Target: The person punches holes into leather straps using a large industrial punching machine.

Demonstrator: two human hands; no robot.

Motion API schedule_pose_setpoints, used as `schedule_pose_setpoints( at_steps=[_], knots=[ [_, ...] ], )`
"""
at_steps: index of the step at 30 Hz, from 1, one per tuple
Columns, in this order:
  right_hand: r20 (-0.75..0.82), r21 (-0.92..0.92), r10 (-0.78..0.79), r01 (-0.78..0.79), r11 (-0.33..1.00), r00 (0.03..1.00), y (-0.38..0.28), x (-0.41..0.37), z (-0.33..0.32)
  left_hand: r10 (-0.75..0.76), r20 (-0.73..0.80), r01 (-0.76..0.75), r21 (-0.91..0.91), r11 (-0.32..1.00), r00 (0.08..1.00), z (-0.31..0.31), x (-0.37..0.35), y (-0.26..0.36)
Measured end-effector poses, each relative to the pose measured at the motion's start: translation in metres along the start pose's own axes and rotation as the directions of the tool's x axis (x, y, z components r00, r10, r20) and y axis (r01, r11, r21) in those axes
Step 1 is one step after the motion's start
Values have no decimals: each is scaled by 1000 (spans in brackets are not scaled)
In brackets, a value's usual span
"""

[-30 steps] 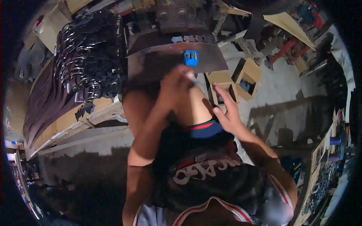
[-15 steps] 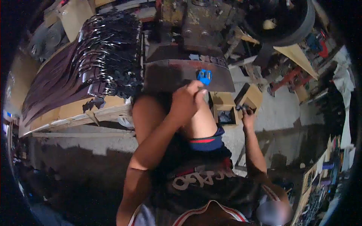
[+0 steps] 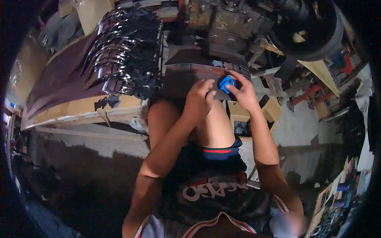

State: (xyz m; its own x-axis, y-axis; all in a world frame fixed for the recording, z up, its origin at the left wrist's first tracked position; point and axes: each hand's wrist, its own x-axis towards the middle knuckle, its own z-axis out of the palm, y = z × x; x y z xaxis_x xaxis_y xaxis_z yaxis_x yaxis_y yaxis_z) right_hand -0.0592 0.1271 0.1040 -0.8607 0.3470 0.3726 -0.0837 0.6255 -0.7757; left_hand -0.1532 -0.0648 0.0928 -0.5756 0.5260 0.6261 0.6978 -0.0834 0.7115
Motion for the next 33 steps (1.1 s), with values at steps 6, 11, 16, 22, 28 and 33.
schedule_pose_setpoints(
  at_steps=[6, 11, 16, 22, 28, 33],
  knots=[
    [226, 917, 222, -284, 279, 948, -52, -47, 10, 188, 60, -175, -169, 970, 980, -6, -3, 27],
    [263, 951, 223, -290, 102, 939, -51, -58, 16, 220, 36, -215, -112, 970, 975, -7, -6, 37],
    [241, 962, 290, -267, 53, 926, -49, -62, 20, 196, 33, -195, -42, 980, 980, -4, -8, 43],
    [165, 971, 366, -216, 103, 916, -22, -78, 7, 227, -47, -226, 22, 974, 973, 12, -12, 35],
    [-193, 972, 686, 41, 232, 701, 28, -150, -81, -114, 501, 370, -449, 813, 858, 67, -25, 60],
    [-458, 889, 760, 207, 409, 462, 42, -217, -143, -148, 710, 275, -67, 959, 688, 168, -6, 76]
  ],
)
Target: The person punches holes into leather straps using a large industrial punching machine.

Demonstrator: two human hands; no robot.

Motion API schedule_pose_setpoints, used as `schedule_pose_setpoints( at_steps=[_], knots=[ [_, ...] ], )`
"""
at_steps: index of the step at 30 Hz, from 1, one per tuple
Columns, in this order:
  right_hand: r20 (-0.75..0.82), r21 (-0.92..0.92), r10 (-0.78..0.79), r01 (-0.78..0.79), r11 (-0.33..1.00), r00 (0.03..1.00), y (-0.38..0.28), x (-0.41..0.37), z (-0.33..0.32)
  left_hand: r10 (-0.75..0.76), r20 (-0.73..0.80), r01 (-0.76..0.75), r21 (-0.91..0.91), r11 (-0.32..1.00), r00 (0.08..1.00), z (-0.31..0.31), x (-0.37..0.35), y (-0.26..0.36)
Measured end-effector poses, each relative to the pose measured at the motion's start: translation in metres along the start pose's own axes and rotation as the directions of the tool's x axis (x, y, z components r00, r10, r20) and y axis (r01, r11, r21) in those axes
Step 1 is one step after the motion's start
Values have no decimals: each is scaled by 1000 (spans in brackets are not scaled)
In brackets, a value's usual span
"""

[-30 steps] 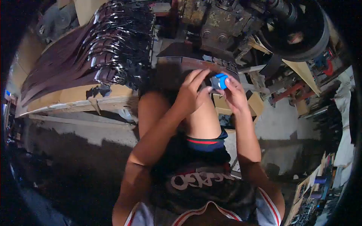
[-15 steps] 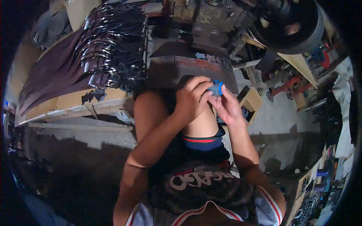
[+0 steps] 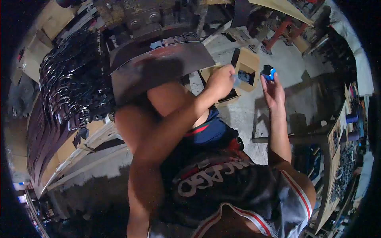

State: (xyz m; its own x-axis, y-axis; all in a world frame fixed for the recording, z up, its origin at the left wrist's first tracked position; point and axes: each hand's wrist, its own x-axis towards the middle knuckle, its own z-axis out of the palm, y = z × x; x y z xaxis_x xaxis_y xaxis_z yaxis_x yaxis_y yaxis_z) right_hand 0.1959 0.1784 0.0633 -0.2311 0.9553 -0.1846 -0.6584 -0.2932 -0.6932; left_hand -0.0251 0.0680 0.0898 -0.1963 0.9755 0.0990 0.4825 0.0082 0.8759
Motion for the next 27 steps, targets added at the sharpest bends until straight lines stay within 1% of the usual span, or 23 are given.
schedule_pose_setpoints(
  at_steps=[1, 2, 5, 6, 9, 10, 11, 12, 13, 14, 15, 16, 18, 19, 20, 22, 23, 25, 26, 27],
  knots=[
    [-18, 18, -26, 27, 999, 999, -7, -2, -9, 29, -66, -16, 181, 983, 997, 16, 20, -7],
    [-30, 9, -59, 59, 998, 998, -12, -6, -13, 76, -129, -25, 358, 933, 989, 25, 34, -11],
    [-39, -14, -63, 62, 998, 997, -19, -4, -36, -45, -103, 78, 354, 932, 994, 33, 52, -12],
    [-85, -22, -54, 52, 998, 995, -19, -5, -40, -11, -129, 63, 410, 910, 992, 34, 51, -15],
    [-73, 150, 149, -137, 979, 986, -10, -3, -56, 65, -24, -49, 422, 905, 998, 1, 26, -5],
    [-17, 241, 157, -149, 959, 987, 3, 2, -68, 155, -82, -111, 392, 913, 985, -8, 14, -12],
    [-9, 317, 209, -195, 928, 978, 19, 9, -86, 241, -143, -175, 365, 914, 960, -17, -1, -18],
    [-80, 326, 269, -230, 917, 960, 38, 16, -110, 320, -210, -238, 338, 910, 924, -28, -17, -24],
    [-144, 334, 323, -261, 906, 936, 54, 27, -130, 225, -213, -177, 224, 958, 951, -42, -30, -28],
    [-127, 407, 353, -276, 871, 927, 66, 28, -150, 128, -210, -107, 108, 988, 969, -58, -45, -29],
    [-94, 471, 385, -300, 829, 918, 76, 28, -164, 96, -232, -59, 159, 986, 968, -82, -66, -16],
    [-119, 359, 308, -249, 899, 944, 85, 29, -172, 60, -264, -4, 208, 978, 963, -107, -82, -4],
    [-117, 439, 358, -275, 855, 926, 84, 20, -188, -32, -400, 86, 119, 989, 916, -140, -108, -13],
    [-85, 476, 368, -287, 832, 926, 85, 31, -169, -50, -483, 101, 81, 992, 874, -160, -111, -16],
    [-118, 365, 329, -267, 892, 937, 83, 40, -151, 3, -565, 98, 148, 984, 825, -179, -111, -20],
    [-213, 140, 225, -198, 970, 951, 67, 32, -103, 79, -678, 140, 262, 955, 730, -203, -119, -33],
    [-68, 190, 249, -232, 954, 966, 60, 34, -86, 182, -713, 105, 339, 935, 677, -215, -117, -45],
    [44, 94, 186, -190, 977, 981, 52, 55, -44, 382, -745, 57, 488, 871, 547, -233, -106, -80],
    [79, 6, 194, -195, 981, 978, 47, 58, -16, 412, -720, 141, 572, 808, 559, -243, -98, -96],
    [108, -82, 203, -195, 977, 973, 45, 53, 17, 419, -689, 213, 634, 743, 591, -251, -93, -104]
  ],
)
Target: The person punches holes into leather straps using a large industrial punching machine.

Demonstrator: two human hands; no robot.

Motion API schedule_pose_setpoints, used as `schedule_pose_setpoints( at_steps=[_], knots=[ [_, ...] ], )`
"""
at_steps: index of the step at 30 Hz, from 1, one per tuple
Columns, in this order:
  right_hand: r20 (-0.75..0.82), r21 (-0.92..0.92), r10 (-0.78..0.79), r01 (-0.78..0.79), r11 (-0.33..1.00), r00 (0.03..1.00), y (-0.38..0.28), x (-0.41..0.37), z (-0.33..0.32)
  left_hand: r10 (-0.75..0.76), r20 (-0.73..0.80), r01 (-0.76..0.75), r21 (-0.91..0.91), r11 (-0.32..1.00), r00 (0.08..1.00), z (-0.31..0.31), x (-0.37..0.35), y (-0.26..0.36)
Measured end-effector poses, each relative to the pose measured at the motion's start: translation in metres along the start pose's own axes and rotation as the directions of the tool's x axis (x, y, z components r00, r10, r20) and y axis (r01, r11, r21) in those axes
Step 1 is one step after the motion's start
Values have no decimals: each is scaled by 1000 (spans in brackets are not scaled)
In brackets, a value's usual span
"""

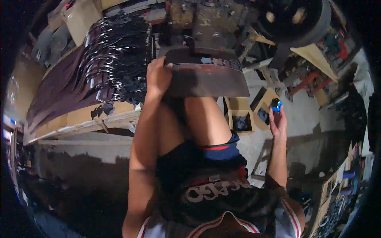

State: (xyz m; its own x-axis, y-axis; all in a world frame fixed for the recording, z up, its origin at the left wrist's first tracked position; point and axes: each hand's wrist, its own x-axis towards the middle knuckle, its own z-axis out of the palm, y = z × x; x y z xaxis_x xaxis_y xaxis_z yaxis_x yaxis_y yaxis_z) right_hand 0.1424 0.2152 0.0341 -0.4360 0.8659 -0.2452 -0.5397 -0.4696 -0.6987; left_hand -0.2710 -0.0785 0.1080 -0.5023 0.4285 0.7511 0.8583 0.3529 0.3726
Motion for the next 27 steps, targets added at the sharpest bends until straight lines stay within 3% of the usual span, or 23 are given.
schedule_pose_setpoints(
  at_steps=[2, 3, 6, 9, 10, 13, 16, 19, 22, 25, 26, 27],
  knots=[
    [132, -113, 0, 15, 994, 991, 2, -3, 46, 54, 82, -70, 215, 974, 995, 10, 12, -13],
    [236, -136, -4, 37, 990, 972, 5, -3, 62, 42, -15, -38, 228, 973, 999, 33, 11, -32],
    [431, -203, 52, 40, 978, 901, 18, -16, 110, -341, 187, 279, 295, 914, 921, 64, 21, -62],
    [503, -235, 85, 41, 971, 860, 36, -36, 139, -307, 326, 228, 257, 939, 894, 41, 25, -50],
    [503, -243, 100, 29, 970, 859, 41, -34, 141, -305, 354, 222, 256, 941, 884, 37, 25, -48],
    [530, -253, 122, 20, 967, 839, 51, -25, 145, -273, 229, 231, 195, 953, 934, 44, 22, -45],
    [550, -180, 154, -64, 982, 821, 54, -24, 148, -381, 223, 343, 192, 919, 897, 43, 29, -34],
    [362, 27, 265, -294, 956, 894, 63, -23, 154, -451, 269, 418, 176, 892, 851, 34, 36, -20],
    [366, 109, 279, -339, 934, 888, 68, -21, 154, -504, 319, 508, 78, 858, 803, 36, 43, -22],
    [437, -136, 103, -48, 990, 893, 71, -15, 161, -457, 274, 485, -40, 874, 846, 41, 52, -24],
    [476, -300, -42, 207, 931, 878, 72, -10, 167, -434, 252, 464, -68, 883, 865, 43, 55, -25],
    [536, -436, -169, 443, 784, 827, 73, -1, 178, -411, 230, 441, -96, 892, 882, 47, 58, -27]
  ],
)
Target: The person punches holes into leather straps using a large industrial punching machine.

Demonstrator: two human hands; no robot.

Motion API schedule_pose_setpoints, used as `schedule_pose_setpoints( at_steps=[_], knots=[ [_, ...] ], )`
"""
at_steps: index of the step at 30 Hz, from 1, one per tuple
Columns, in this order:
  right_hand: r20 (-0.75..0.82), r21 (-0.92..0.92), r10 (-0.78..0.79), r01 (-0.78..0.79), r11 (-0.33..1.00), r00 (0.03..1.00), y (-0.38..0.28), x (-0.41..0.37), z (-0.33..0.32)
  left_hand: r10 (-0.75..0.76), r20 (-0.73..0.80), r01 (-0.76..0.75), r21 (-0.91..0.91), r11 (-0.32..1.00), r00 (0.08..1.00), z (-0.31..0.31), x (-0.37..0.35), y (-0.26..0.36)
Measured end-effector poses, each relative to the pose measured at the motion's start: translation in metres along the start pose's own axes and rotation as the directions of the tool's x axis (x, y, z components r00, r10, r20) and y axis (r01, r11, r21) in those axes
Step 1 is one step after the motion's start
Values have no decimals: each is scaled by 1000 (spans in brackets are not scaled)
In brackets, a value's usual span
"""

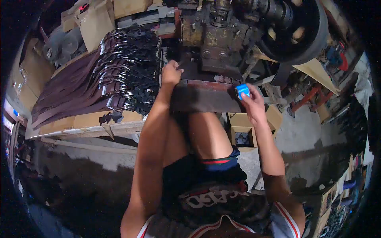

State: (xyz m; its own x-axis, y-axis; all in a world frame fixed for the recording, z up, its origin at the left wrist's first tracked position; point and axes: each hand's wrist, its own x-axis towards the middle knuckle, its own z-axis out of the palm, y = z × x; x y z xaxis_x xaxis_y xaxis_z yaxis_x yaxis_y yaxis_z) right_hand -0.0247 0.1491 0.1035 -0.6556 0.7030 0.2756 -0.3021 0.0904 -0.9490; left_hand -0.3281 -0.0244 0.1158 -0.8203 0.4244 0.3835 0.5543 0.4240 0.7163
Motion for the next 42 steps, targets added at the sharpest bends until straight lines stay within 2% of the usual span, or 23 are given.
schedule_pose_setpoints(
  at_steps=[1, 5, 6, 8, 11, 12, 15, 16, 19, 22, 25, 31, 37, 42],
  knots=[
    [26, -267, -147, 148, 952, 989, 0, 13, 5, 31, -21, -31, -21, 999, 999, 0, 1, 1],
    [165, -344, -230, 275, 898, 959, 26, 71, 20, -44, 75, 62, -273, 960, 996, 4, 6, -3],
    [179, -343, -237, 286, 895, 955, 32, 81, 26, -65, 87, 92, -366, 926, 994, 19, 14, -28],
    [232, -356, -255, 326, 876, 939, 39, 99, 36, -132, 114, 173, -530, 830, 985, 17, 10, -33],
    [281, -303, -145, 231, 925, 949, 25, 98, 64, -161, 84, 181, -521, 834, 983, 21, 10, -38],
    [312, -389, -89, 213, 896, 946, 25, 102, 69, -153, 79, 171, -505, 846, 985, 24, 13, -40],
    [317, -598, -120, 296, 745, 941, 27, 101, 77, -142, 69, 158, -448, 880, 987, 25, 11, -42],
    [310, -586, -133, 299, 753, 941, 29, 99, 77, -149, 65, 163, -426, 890, 987, 19, 7, -34],
    [371, -676, -177, 396, 621, 911, 20, 88, 73, -180, 72, 194, -402, 895, 981, 12, 4, -26],
    [422, -626, -111, 378, 682, 900, 23, 89, 63, -179, 67, 191, -382, 904, 982, 9, -2, -20],
    [401, -600, -82, 329, 729, 912, 31, 95, 62, -127, 59, 140, -389, 911, 990, 8, 0, -21],
    [391, -572, -165, 379, 727, 906, 49, 98, 65, -125, 57, 137, -354, 925, 991, 2, -10, -4],
    [358, -624, -128, 339, 704, 925, 43, 92, 66, -117, 84, 141, -378, 915, 990, 7, -3, -16],
    [325, -601, -102, 288, 745, 940, 35, 88, 67, -107, 83, 130, -362, 923, 991, 7, -4, -16]
  ],
)
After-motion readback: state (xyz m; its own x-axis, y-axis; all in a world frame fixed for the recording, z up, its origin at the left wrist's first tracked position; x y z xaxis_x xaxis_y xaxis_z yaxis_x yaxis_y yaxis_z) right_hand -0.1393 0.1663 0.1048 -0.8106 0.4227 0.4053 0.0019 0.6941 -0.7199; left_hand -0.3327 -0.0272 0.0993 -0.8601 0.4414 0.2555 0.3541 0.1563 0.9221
